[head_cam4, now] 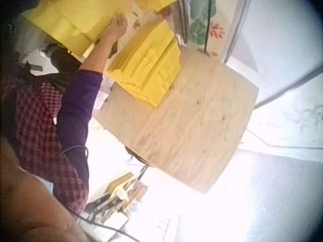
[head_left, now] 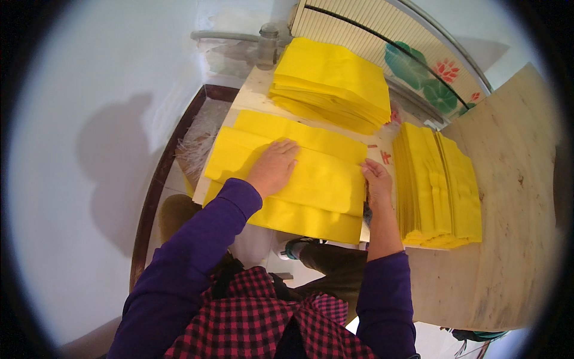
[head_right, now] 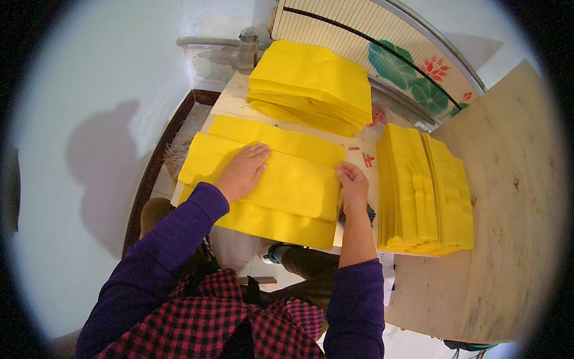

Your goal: The person folds yellow fabric sheets by hand on a table. They smooth each sheet, fold it in half, then fold it again, and stack the finished pieces. The person repeats this process for multiple sheets throughout the clip.

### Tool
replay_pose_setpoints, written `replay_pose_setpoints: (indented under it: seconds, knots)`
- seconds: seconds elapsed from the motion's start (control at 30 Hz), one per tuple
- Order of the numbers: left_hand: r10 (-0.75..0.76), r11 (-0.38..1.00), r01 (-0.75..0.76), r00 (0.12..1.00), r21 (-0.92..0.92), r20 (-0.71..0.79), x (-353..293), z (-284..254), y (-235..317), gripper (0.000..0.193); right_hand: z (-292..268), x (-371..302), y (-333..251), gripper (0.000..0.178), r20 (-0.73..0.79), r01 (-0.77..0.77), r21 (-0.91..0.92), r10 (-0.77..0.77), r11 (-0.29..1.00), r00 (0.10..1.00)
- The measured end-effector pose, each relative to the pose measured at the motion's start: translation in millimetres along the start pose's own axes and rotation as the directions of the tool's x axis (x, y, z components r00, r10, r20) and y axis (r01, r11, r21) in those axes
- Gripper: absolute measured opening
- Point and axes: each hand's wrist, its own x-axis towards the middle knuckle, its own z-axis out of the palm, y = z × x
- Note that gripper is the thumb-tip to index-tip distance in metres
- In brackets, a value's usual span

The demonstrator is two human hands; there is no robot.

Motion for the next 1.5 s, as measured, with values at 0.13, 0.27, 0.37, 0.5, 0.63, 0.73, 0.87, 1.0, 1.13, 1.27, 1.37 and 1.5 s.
replay_pose_setpoints:
  seconds: [0.13, 0.27, 0.37, 0.5, 0.63, 0.73, 0.87, 1.0, 1.13, 1.27, 1.37, 1.5]
  knots:
    - [0.007, 1.000, -0.008, 1.000, -0.031, -0.015, -0.5, 0.5, -1.5, 0.040, -12.2, -7.3, -13.1, 0.037, -0.117, 0.032, -0.016, -0.033, 0.999, 0.993]
    - [0.018, 1.000, -0.018, 1.000, 0.009, -0.003, 2.9, 0.2, -2.5, 0.041, -10.0, -21.3, -14.5, 0.054, -0.066, 0.047, 0.121, -0.040, 0.992, 0.997]
    - [0.013, 0.996, -0.016, 0.999, 0.091, 0.033, 4.5, -4.4, -1.3, 0.042, -4.6, -30.9, -12.4, 0.065, 0.006, 0.007, 0.173, -0.008, 0.985, 1.000]
    - [-0.016, 0.990, 0.008, 0.998, 0.138, 0.062, 2.9, -12.8, 4.8, 0.042, 4.3, -37.4, -14.0, 0.075, 0.002, -0.116, 0.187, 0.118, 0.975, 0.993]
    - [-0.030, 0.985, 0.013, 0.995, 0.172, 0.094, 1.1, -17.7, 10.8, 0.043, 13.8, -50.0, -21.5, 0.078, 0.026, -0.192, 0.188, 0.190, 0.963, 0.981]
    - [-0.049, 0.990, 0.034, 0.993, 0.139, 0.107, -0.4, -18.0, 13.7, 0.044, 15.6, -61.0, -33.2, 0.079, 0.119, -0.122, 0.117, 0.108, 0.986, 0.987]
    - [-0.044, 0.991, 0.026, 0.990, 0.134, 0.136, 0.2, -14.9, 17.5, 0.045, 18.8, -68.2, -41.5, 0.081, 0.144, -0.084, 0.085, 0.072, 0.993, 0.987]
    - [-0.038, 0.993, 0.021, 0.989, 0.120, 0.142, -2.4, -11.4, 21.3, 0.045, 15.1, -63.4, -32.9, 0.082, 0.164, -0.063, 0.092, 0.048, 0.994, 0.985]
    - [-0.026, 0.995, 0.013, 0.991, 0.104, 0.128, -4.0, -8.7, 22.1, 0.044, 7.5, -52.1, -15.1, 0.082, 0.184, -0.053, 0.095, 0.035, 0.994, 0.982]
    - [-0.009, 0.995, -0.004, 0.993, 0.104, 0.122, -3.7, -6.9, 23.1, 0.044, -1.5, -48.9, -2.1, 0.081, 0.180, -0.029, 0.112, 0.009, 0.993, 0.984]
    - [-0.012, 0.994, -0.003, 0.991, 0.114, 0.132, -4.7, -8.0, 24.2, 0.044, -8.2, -48.7, 1.7, 0.079, 0.143, -0.013, 0.144, -0.008, 0.989, 0.990]
    - [0.001, 0.992, -0.019, 0.989, 0.122, 0.148, -3.2, -6.5, 27.5, 0.045, -15.3, -51.6, 6.3, 0.078, 0.102, 0.002, 0.180, -0.020, 0.984, 0.995]
